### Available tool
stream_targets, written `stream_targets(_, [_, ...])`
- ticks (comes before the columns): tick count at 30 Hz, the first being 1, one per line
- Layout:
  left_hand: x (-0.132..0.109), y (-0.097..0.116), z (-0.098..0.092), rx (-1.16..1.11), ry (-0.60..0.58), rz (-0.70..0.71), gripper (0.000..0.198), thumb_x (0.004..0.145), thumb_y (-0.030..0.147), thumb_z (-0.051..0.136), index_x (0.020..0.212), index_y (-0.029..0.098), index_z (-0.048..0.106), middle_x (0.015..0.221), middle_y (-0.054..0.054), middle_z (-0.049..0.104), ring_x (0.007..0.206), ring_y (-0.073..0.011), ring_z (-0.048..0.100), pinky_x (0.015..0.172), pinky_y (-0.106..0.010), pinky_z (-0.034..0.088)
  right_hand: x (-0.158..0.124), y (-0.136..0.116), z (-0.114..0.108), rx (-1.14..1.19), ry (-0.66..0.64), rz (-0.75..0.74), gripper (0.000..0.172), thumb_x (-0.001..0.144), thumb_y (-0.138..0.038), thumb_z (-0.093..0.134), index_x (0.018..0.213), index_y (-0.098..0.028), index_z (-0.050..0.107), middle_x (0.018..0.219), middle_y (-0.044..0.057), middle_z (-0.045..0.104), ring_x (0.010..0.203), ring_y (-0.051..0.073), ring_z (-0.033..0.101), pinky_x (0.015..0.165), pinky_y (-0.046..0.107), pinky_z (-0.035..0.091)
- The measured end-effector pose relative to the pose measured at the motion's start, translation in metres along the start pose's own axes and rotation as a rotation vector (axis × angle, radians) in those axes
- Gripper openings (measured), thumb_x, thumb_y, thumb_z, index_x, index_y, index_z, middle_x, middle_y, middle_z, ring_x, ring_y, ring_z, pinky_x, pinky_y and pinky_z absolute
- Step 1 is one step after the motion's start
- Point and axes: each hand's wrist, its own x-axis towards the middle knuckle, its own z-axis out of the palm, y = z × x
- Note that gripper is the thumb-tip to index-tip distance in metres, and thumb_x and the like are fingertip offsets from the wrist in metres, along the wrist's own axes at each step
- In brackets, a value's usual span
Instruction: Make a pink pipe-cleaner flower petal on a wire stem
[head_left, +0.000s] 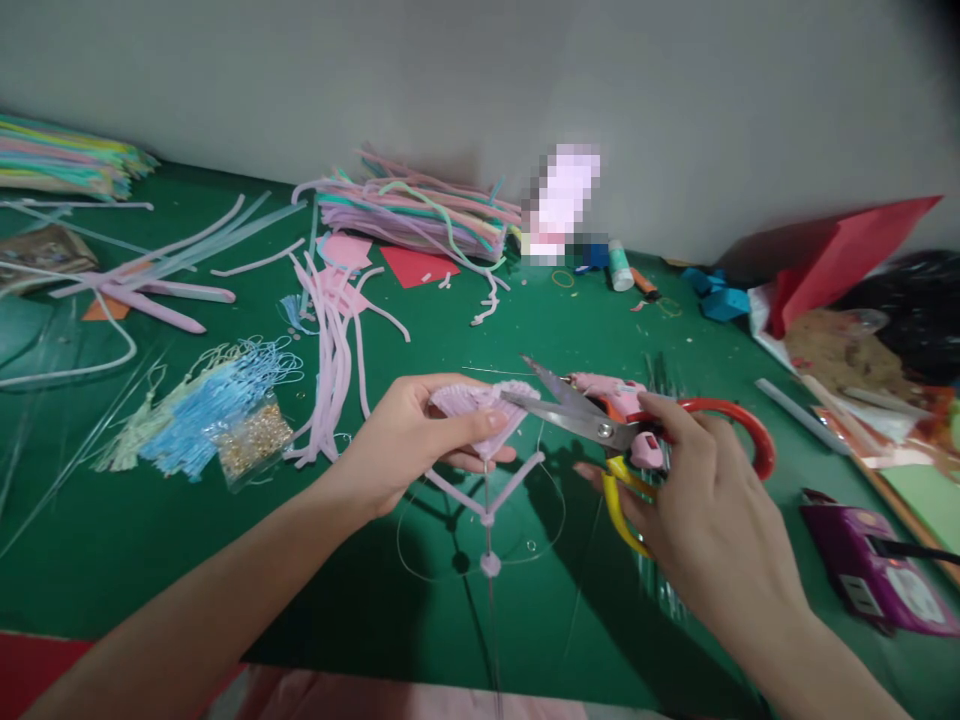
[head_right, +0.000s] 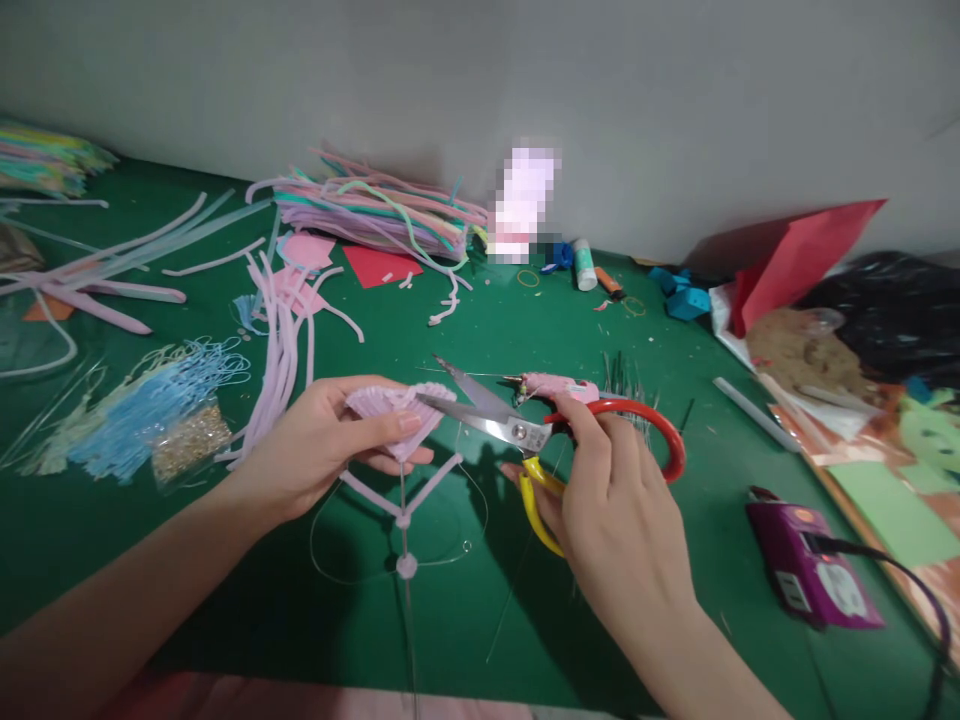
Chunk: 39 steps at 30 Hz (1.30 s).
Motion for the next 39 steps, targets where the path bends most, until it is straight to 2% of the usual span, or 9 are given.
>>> stream_targets(2, [-0.001, 0.001, -0.001, -0.013, -0.010, -0.004, 0.024, 0.070, 0.024, 0.079, 0.091, 0.015, 0.069, 0.078, -0.003, 0.073, 0.073, -0.0203, 0.074, 0.055, -0.016, 0.058, -0.001, -0.002, -0.004, -0.018, -0.006, 0.003, 0.050, 0.092, -0.038, 0.049, 0.130, -0.006, 0.042, 0.093, 0.015, 0.061, 0.072, 0.023, 0.060, 0.050, 0.026, 0.042])
stream_targets(5, [-0.002, 0.001, -0.002, 0.001, -0.029, 0.022, 0.032, 0.073, 0.024, 0.077, 0.104, 0.021, 0.068, 0.085, -0.002, 0.074, 0.073, -0.0194, 0.074, 0.057, -0.017, 0.059, -0.004, -0.001, -0.007, -0.064, 0.032, -0.032, 0.040, 0.090, -0.030, 0.052, 0.124, -0.008, 0.049, 0.086, 0.010, 0.064, 0.062, 0.018, 0.059, 0.046, 0.024, 0.037])
stream_targets(10, [-0.003, 0.000, -0.002, 0.037, -0.036, 0.039, 0.034, 0.074, 0.026, 0.076, 0.107, 0.022, 0.068, 0.082, -0.003, 0.075, 0.074, -0.0197, 0.074, 0.058, -0.016, 0.059, -0.007, 0.004, -0.012, -0.196, 0.211, -0.132, 0.054, 0.082, -0.034, 0.067, 0.127, -0.007, 0.052, 0.080, 0.008, 0.065, 0.062, 0.017, 0.058, 0.050, 0.026, 0.034])
stream_targets(12, [-0.003, 0.001, -0.003, 0.031, -0.035, 0.036, 0.034, 0.074, 0.026, 0.076, 0.106, 0.021, 0.068, 0.082, -0.003, 0.075, 0.075, -0.0200, 0.074, 0.057, -0.016, 0.059, -0.006, 0.004, -0.014, -0.197, 0.240, -0.156, 0.057, 0.081, -0.035, 0.068, 0.128, -0.007, 0.052, 0.079, 0.008, 0.065, 0.062, 0.017, 0.058, 0.051, 0.027, 0.034])
stream_targets(19, [-0.004, 0.004, -0.006, 0.006, -0.063, 0.029, 0.032, 0.073, 0.023, 0.077, 0.103, 0.019, 0.068, 0.080, -0.003, 0.075, 0.072, -0.0197, 0.074, 0.058, -0.019, 0.060, -0.003, -0.005, -0.015, -0.112, 0.159, -0.083, 0.045, 0.082, -0.025, 0.065, 0.125, -0.014, 0.054, 0.078, 0.004, 0.069, 0.059, 0.015, 0.061, 0.049, 0.025, 0.033])
stream_targets(23, [-0.005, 0.004, -0.006, -0.043, -0.107, 0.016, 0.026, 0.075, 0.021, 0.076, 0.100, 0.019, 0.069, 0.081, -0.002, 0.075, 0.072, -0.0198, 0.074, 0.058, -0.019, 0.060, -0.006, -0.007, -0.014, -0.050, 0.113, -0.049, 0.051, 0.084, -0.023, 0.061, 0.133, -0.018, 0.047, 0.080, 0.003, 0.069, 0.061, 0.015, 0.063, 0.049, 0.024, 0.034])
stream_targets(29, [-0.006, 0.004, -0.004, -0.114, -0.081, 0.026, 0.026, 0.073, 0.018, 0.076, 0.098, 0.019, 0.067, 0.072, 0.001, 0.073, 0.071, -0.0199, 0.074, 0.056, -0.017, 0.059, -0.004, -0.003, -0.018, -0.160, 0.245, -0.140, 0.061, 0.084, -0.036, 0.064, 0.138, -0.014, 0.046, 0.077, 0.006, 0.068, 0.060, 0.017, 0.060, 0.053, 0.026, 0.037])
stream_targets(32, [-0.006, 0.004, -0.004, -0.133, -0.055, 0.063, 0.027, 0.073, 0.019, 0.077, 0.098, 0.020, 0.067, 0.075, 0.002, 0.074, 0.070, -0.0194, 0.074, 0.055, -0.016, 0.059, 0.002, -0.002, -0.021, -0.198, 0.298, -0.184, 0.060, 0.083, -0.038, 0.065, 0.135, -0.011, 0.050, 0.074, 0.006, 0.066, 0.059, 0.017, 0.058, 0.053, 0.027, 0.037])
stream_targets(39, [-0.006, 0.006, -0.009, -0.072, -0.022, 0.034, 0.031, 0.071, 0.020, 0.078, 0.099, 0.017, 0.066, 0.073, 0.000, 0.073, 0.069, -0.0203, 0.074, 0.054, -0.016, 0.059, 0.010, -0.001, -0.025, -0.196, 0.263, -0.273, 0.059, 0.083, -0.026, 0.068, 0.136, -0.010, 0.048, 0.071, 0.004, 0.068, 0.058, 0.014, 0.060, 0.049, 0.025, 0.034])
